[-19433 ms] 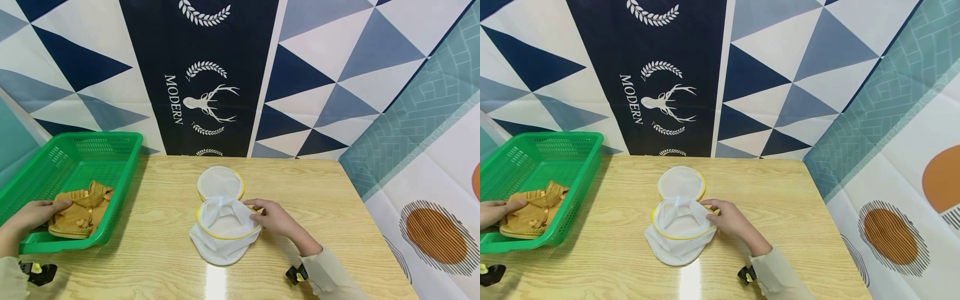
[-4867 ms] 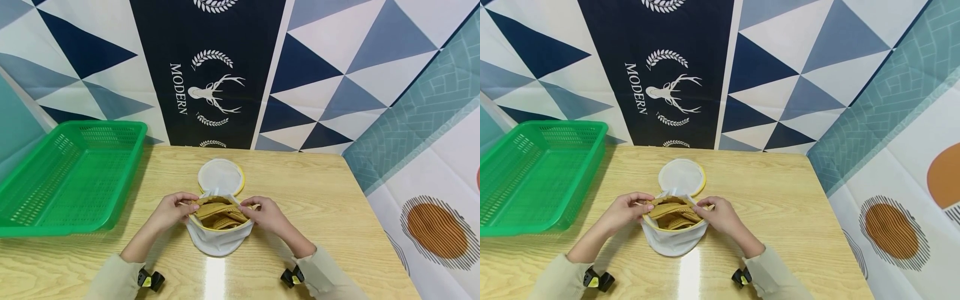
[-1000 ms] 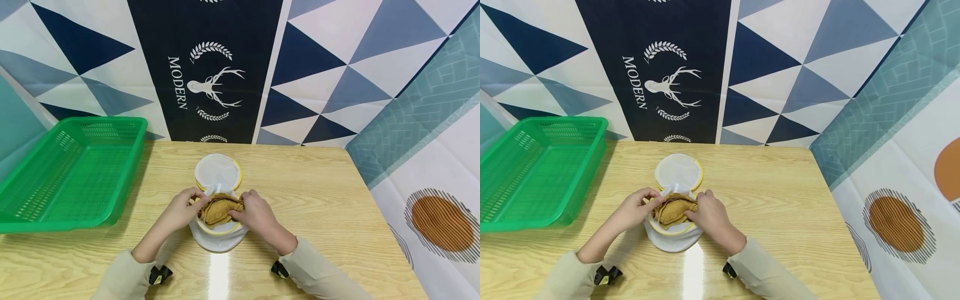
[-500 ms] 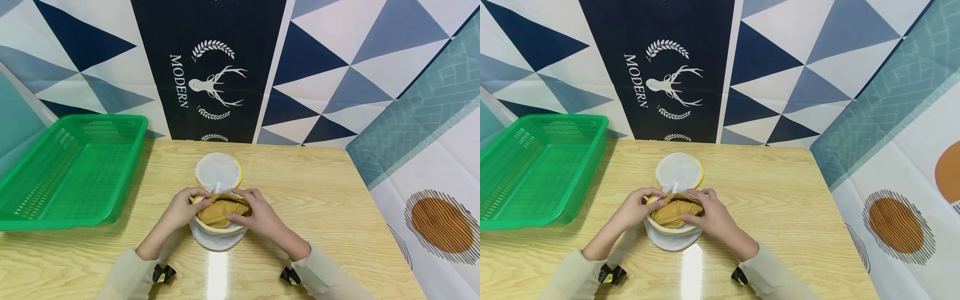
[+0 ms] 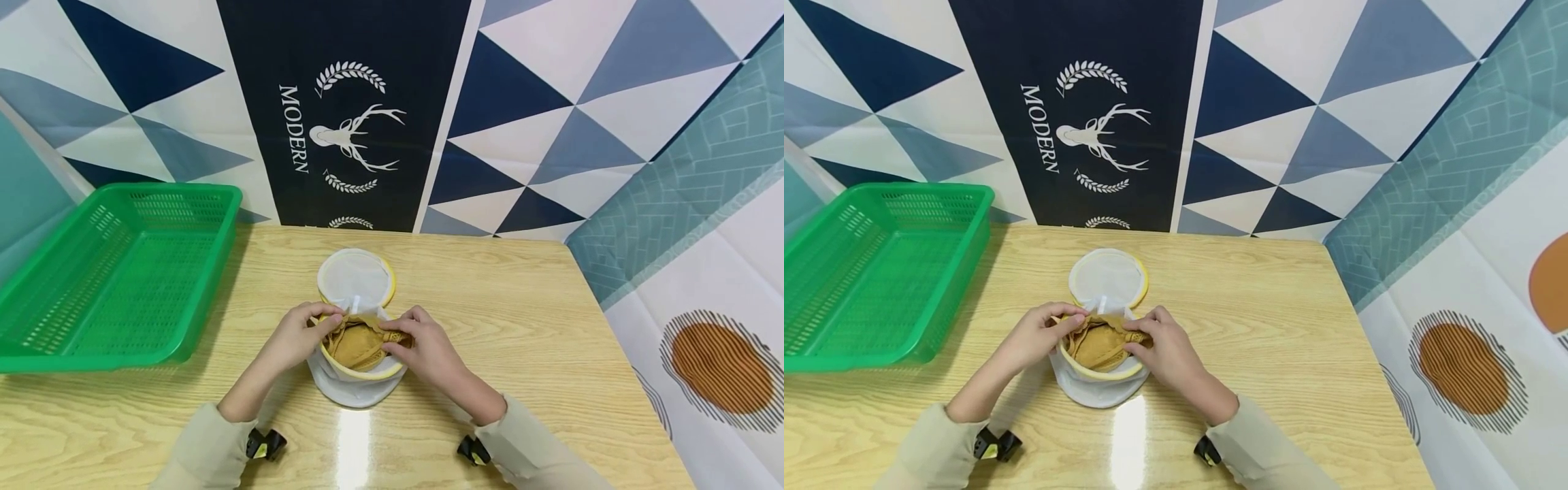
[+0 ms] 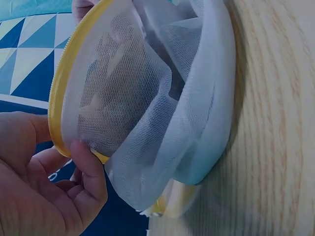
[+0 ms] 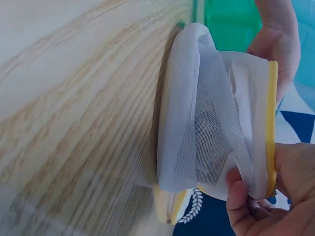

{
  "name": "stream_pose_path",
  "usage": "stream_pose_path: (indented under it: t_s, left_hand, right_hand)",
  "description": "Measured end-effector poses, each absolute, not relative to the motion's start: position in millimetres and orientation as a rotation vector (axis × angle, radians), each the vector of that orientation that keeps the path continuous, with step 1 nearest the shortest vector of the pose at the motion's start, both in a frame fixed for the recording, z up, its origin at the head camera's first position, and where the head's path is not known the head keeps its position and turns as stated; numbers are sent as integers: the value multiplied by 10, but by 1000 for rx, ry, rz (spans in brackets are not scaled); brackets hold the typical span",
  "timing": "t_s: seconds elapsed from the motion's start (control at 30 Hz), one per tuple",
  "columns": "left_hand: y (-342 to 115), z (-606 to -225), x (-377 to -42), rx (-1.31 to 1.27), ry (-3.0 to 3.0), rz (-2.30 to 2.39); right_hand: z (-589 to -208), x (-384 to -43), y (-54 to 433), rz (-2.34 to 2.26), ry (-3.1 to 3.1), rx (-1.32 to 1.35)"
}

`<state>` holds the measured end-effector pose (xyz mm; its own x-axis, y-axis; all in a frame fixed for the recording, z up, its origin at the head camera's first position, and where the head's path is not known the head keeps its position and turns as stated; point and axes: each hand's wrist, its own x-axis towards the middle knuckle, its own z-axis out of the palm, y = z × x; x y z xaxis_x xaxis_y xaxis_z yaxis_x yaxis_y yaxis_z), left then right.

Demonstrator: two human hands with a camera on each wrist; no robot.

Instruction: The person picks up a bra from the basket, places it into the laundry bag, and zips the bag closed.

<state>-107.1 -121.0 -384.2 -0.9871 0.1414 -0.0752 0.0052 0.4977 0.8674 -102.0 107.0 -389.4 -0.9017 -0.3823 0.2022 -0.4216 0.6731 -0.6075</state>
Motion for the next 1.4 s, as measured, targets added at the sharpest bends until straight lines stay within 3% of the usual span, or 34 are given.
stream_pose_path:
  t_s: [1.1, 1.4]
  left_hand:
    - [-1008, -3818, -1102, 170, 2792, 1228]
    - [-987, -3845, -1074, 149, 2814, 1141]
  right_hand:
    - [-3883, -1009, 1043, 919, -2848, 775]
    - [-3875, -1048, 1124, 1081, -2910, 670]
